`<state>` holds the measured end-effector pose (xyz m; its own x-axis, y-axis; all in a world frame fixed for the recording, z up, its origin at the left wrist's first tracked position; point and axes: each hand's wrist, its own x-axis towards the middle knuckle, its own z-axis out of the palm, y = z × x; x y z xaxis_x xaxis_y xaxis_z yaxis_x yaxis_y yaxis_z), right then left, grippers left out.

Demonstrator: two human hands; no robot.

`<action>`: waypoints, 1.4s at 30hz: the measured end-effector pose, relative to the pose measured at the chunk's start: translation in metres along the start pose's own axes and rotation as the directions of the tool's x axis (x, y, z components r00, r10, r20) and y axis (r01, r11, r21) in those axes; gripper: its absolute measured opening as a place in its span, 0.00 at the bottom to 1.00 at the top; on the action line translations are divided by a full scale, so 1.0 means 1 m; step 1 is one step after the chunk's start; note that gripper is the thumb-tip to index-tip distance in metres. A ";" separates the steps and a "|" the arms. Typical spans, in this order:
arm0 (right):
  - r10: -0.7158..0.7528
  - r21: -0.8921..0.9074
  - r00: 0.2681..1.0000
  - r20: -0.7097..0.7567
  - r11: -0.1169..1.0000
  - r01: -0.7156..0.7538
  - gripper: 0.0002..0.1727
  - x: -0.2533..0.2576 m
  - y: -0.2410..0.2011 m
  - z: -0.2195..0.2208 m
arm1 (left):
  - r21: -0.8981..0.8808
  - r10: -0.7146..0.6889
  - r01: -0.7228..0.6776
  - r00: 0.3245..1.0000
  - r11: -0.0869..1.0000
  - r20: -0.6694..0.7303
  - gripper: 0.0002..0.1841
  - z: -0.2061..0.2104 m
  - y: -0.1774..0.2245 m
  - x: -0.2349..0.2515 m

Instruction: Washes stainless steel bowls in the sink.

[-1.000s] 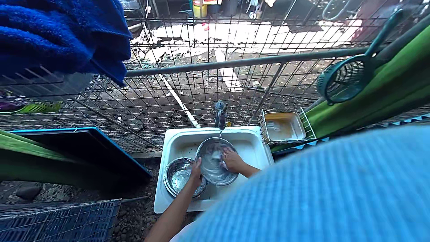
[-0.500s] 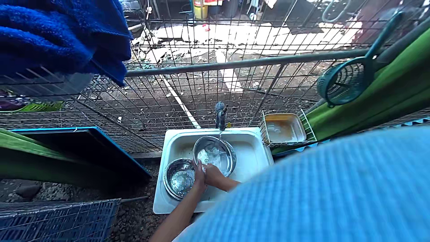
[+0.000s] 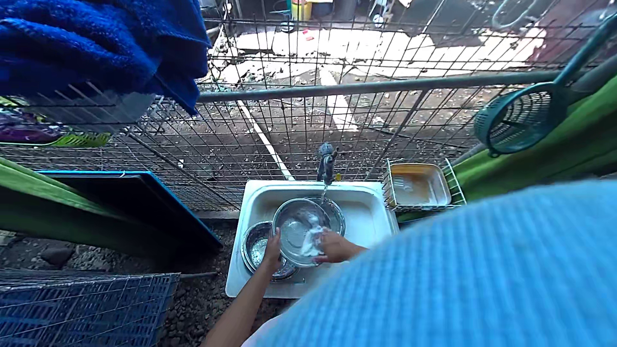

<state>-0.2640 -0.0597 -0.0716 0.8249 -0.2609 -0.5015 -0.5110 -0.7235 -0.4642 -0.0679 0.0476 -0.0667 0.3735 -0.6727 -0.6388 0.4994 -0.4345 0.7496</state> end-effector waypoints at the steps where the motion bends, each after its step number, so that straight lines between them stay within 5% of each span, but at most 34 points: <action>1: 0.021 -0.088 0.999 -0.050 0.996 -0.025 0.45 0.001 0.020 -0.001 | 0.015 -0.026 0.025 0.999 1.000 0.035 0.30 0.002 0.000 -0.004; 3: 0.074 -0.150 0.984 -0.160 0.984 -0.098 0.50 0.011 0.034 -0.004 | 0.008 -0.075 0.075 0.991 0.997 0.111 0.29 0.017 -0.002 -0.014; 5: 0.123 -0.002 0.971 -0.207 0.992 -0.126 0.47 0.025 0.013 -0.003 | -0.035 -0.106 0.113 0.980 0.993 0.169 0.29 0.032 -0.004 -0.011; 9: -0.002 0.435 0.956 -0.294 0.890 0.136 0.29 0.030 -0.035 0.019 | 0.013 -0.030 0.029 0.994 0.999 0.103 0.30 0.030 0.013 0.008; 12: -0.026 0.170 0.996 -0.085 0.985 0.040 0.28 0.001 -0.011 0.007 | 0.014 -0.019 0.018 0.998 1.000 0.060 0.30 0.009 0.028 0.007; 15: 0.131 -0.022 0.972 -0.197 0.990 -0.138 0.42 0.004 0.029 0.011 | 0.025 -0.094 0.091 0.982 0.996 0.162 0.29 0.021 0.017 -0.009; 17: 0.136 0.111 0.956 -0.259 0.988 -0.111 0.45 0.018 0.019 0.011 | -0.004 -0.128 0.132 0.965 0.991 0.230 0.28 0.037 0.005 -0.010; 19: 0.065 0.404 0.950 -0.305 0.912 0.068 0.42 0.026 -0.006 0.012 | 0.059 -0.116 0.104 0.961 0.993 0.250 0.31 0.043 0.009 0.000; 21: -0.013 0.666 0.953 -0.304 0.711 0.223 0.45 0.010 -0.033 -0.002 | 0.226 -0.142 0.090 0.963 0.970 0.228 0.40 0.043 0.024 0.007; 23: -0.041 0.730 0.940 -0.339 0.619 0.290 0.37 -0.011 -0.043 -0.014 | 0.317 -0.185 0.104 0.954 0.943 0.235 0.47 0.039 0.038 0.016; 25: 0.022 0.726 0.891 -0.453 0.589 0.355 0.25 -0.025 -0.028 -0.021 | 0.270 -0.144 0.055 0.937 0.961 0.319 0.44 0.030 0.043 0.033; 28: 0.207 0.840 0.873 -0.442 0.437 0.322 0.23 -0.050 -0.005 -0.057 | 0.166 0.077 -0.131 0.952 0.977 0.296 0.30 0.017 0.033 0.057; 32: 0.436 0.678 0.676 -0.594 0.723 0.129 0.26 -0.061 0.034 -0.081 | 0.304 0.257 -0.335 0.929 0.892 0.268 0.18 0.014 0.041 0.041; 33: 0.438 0.637 0.691 -0.575 0.769 0.043 0.28 -0.067 0.029 -0.091 | 0.373 0.273 -0.372 0.917 0.850 0.293 0.18 0.016 0.046 0.031; 37: 0.289 0.350 0.739 -0.609 0.934 -0.077 0.23 -0.051 -0.036 -0.084 | 0.425 0.330 -0.408 0.911 0.808 0.246 0.18 0.046 0.050 -0.001; 38: 0.210 0.248 0.706 -0.677 0.967 -0.050 0.20 -0.041 -0.051 -0.069 | 0.406 0.346 -0.415 0.908 0.814 0.235 0.17 0.055 0.049 -0.005; 40: 0.035 0.038 0.509 -0.860 0.999 -0.004 0.16 -0.020 -0.062 -0.047 | 0.376 0.360 -0.440 0.895 0.816 0.265 0.16 0.066 0.050 -0.014; 42: 0.124 0.161 0.501 -0.857 0.987 0.031 0.21 -0.017 -0.050 -0.058 | 0.400 0.374 -0.489 0.866 0.776 0.332 0.14 0.066 0.053 -0.022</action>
<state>-0.2387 -0.0565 0.0027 0.5570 -0.7677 0.3168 -0.5173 -0.6191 -0.5908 -0.1011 -0.0009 -0.0013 0.2506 -0.9439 -0.2149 -0.1075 -0.2477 0.9629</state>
